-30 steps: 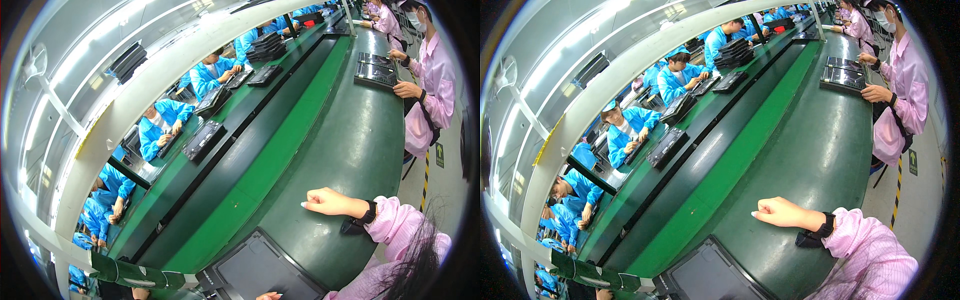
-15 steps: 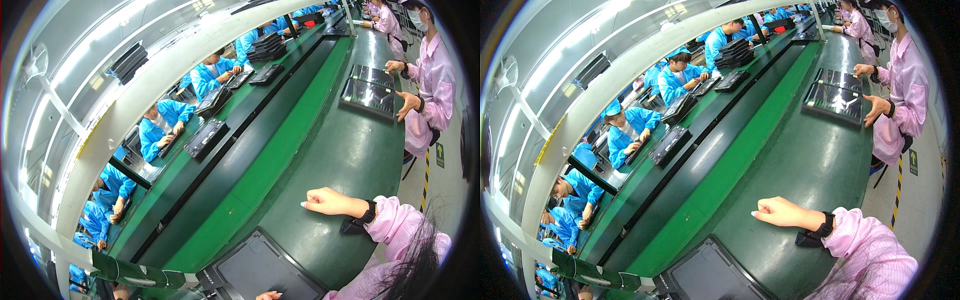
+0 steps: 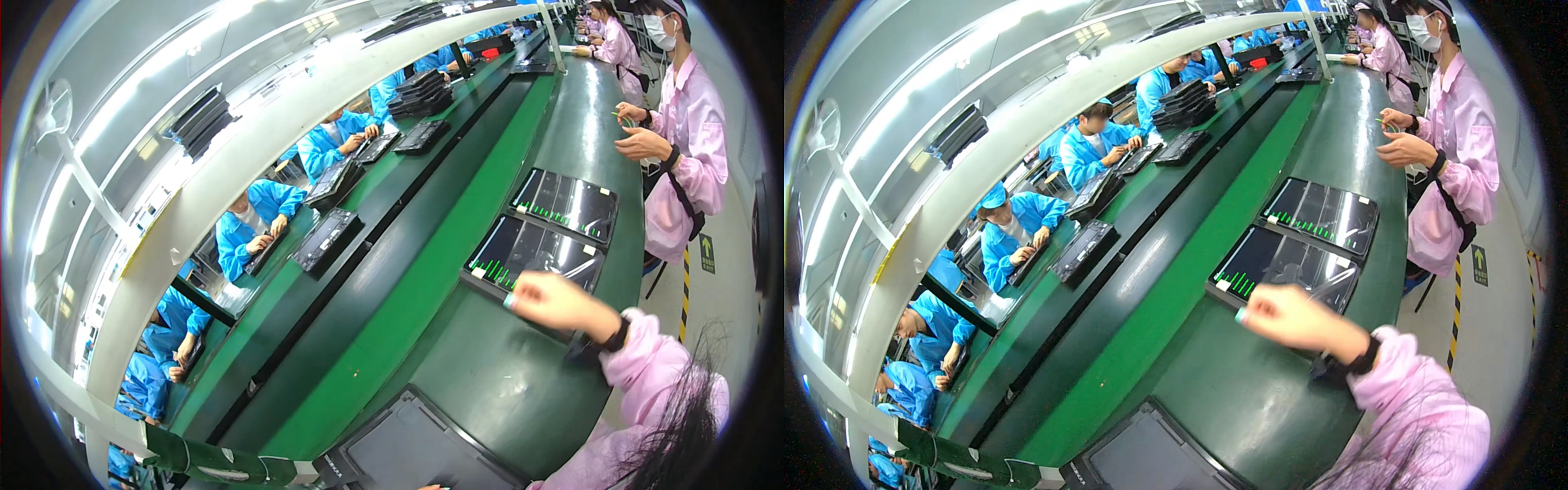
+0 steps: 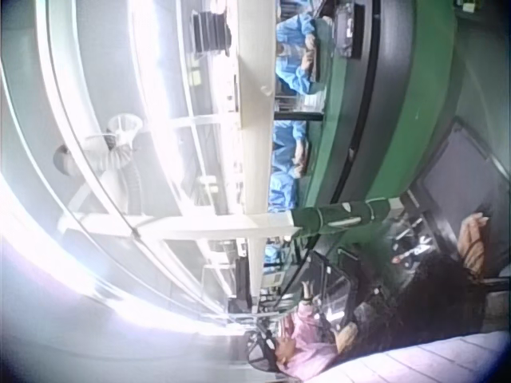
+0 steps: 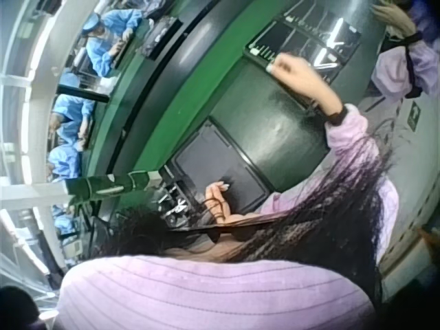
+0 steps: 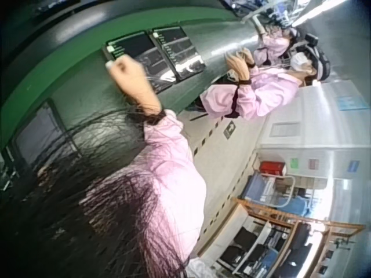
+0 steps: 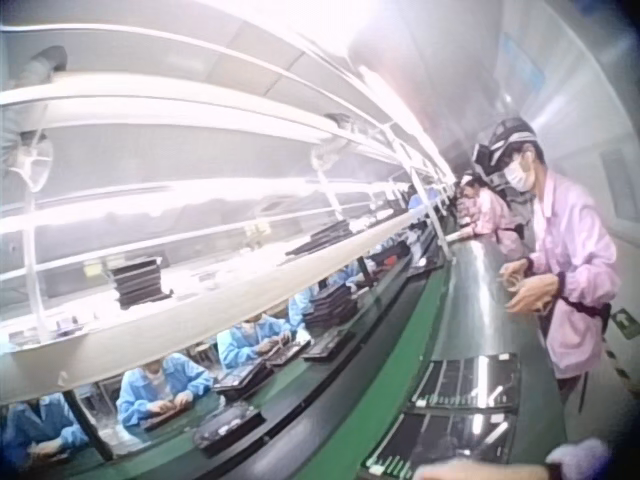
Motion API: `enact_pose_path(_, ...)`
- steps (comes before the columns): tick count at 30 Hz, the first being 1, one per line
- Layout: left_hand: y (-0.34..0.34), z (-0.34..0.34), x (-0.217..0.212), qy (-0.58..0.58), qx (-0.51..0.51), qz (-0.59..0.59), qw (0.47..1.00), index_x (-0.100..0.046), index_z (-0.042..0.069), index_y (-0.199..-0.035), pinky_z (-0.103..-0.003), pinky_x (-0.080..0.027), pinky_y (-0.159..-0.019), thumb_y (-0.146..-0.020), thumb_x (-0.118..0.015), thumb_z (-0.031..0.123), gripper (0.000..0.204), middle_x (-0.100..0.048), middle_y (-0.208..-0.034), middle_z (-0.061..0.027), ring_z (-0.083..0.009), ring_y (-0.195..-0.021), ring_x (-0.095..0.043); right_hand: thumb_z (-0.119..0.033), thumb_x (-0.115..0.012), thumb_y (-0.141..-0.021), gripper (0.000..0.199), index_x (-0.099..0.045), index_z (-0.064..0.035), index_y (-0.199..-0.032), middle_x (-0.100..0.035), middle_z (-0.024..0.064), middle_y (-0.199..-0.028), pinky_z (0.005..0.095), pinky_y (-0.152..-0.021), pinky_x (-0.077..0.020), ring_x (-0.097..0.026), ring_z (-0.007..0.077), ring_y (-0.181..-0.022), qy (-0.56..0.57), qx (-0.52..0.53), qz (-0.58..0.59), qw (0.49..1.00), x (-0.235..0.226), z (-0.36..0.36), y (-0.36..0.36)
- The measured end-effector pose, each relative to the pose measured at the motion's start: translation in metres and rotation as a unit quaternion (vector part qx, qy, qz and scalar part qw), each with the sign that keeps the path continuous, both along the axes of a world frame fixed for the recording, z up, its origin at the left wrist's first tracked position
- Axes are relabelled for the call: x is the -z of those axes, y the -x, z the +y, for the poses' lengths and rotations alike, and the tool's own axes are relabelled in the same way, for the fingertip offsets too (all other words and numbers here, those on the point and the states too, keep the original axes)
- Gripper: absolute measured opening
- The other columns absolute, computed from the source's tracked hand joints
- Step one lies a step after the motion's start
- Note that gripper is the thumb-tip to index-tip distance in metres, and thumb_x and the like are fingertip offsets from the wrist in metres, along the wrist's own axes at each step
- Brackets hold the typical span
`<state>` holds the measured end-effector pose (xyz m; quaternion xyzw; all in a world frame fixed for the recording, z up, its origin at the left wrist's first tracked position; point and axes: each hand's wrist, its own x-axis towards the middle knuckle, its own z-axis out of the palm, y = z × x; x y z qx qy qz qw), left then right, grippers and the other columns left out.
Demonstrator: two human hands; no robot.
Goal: Operating and checking screen functionality/diagnostic menus on tablets at a factory workstation line.
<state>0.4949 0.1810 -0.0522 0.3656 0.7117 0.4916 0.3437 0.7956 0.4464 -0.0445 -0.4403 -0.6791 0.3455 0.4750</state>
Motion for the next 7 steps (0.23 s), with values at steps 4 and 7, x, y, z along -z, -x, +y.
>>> enact_pose_path(4,0.007,-0.003,0.002,-0.003,0.016,-0.030,0.999,-0.054,0.004,-0.108,-0.026,-0.042,-0.086,-0.098,-0.041,0.028,0.029,-0.060,-0.096,-0.0075,-0.0148,-0.092,-0.054,-0.038,-0.055,-0.087,0.037,-0.063,-0.0015,-0.088,-0.063,0.0105,-0.074,0.0334,-0.064,-0.0490,-0.061,0.0202,-0.068,0.052,0.091,-0.012,0.994,0.009,0.093,-0.099)
enact_pose_path(7,0.008,-0.002,0.008,0.034,0.012,0.018,0.999,-0.054,0.007,-0.111,-0.026,-0.041,-0.089,-0.097,-0.042,0.030,0.029,-0.060,-0.099,-0.0081,-0.0153,-0.096,-0.053,-0.053,-0.039,-0.089,0.060,-0.061,0.0014,-0.103,-0.061,0.0198,-0.102,0.0418,-0.085,-0.0440,-0.058,0.0329,-0.095,0.094,0.217,-0.295,0.926,0.028,0.172,-0.175)
